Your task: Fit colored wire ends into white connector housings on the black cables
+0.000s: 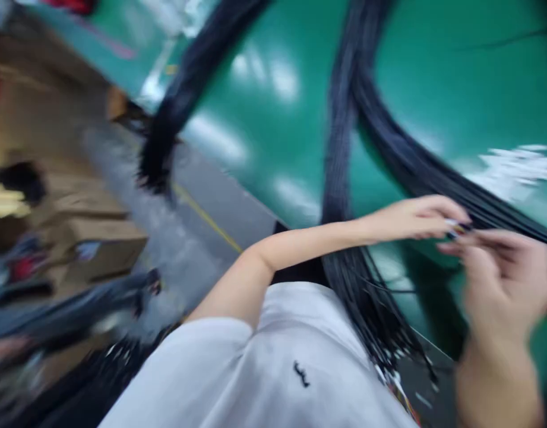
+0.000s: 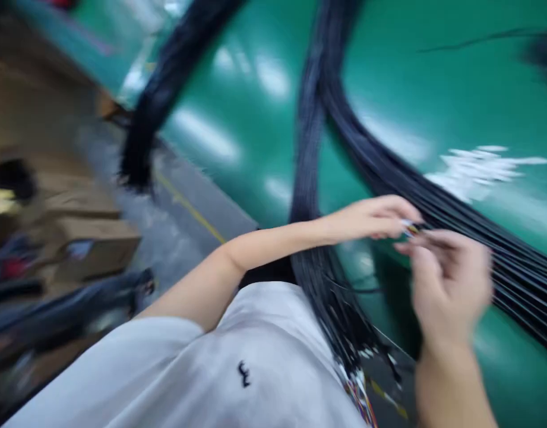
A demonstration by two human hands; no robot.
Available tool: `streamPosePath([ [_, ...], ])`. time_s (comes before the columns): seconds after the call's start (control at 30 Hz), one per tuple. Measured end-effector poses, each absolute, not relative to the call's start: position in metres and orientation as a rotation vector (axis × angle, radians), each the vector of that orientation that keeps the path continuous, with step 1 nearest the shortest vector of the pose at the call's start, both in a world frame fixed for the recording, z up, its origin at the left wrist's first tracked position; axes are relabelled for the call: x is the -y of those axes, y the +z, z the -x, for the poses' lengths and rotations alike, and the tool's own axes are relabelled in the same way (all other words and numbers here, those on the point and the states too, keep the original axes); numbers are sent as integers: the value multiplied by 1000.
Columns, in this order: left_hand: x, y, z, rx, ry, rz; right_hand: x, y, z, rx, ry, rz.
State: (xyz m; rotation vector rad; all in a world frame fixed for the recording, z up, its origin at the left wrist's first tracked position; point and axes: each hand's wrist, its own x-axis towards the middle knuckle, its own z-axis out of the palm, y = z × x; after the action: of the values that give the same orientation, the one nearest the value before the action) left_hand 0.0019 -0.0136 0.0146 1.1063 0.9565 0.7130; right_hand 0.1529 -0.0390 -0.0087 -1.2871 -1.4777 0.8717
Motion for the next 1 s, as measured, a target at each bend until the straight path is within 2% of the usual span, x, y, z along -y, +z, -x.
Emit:
streamPosePath([
  [0.13, 10, -6, 5, -821, 817, -980, 53, 7, -183, 1640, 763, 1225],
  [0.37, 17, 1, 11, -714, 799, -973, 49, 13, -175, 1694, 717, 1174],
  [0.63, 16, -4, 13, -680, 699, -921, 53, 10, -172, 1818, 423, 1259],
  [1.0, 17, -6, 15, -685, 698, -971, 54, 12, -172, 1856, 421, 1294],
])
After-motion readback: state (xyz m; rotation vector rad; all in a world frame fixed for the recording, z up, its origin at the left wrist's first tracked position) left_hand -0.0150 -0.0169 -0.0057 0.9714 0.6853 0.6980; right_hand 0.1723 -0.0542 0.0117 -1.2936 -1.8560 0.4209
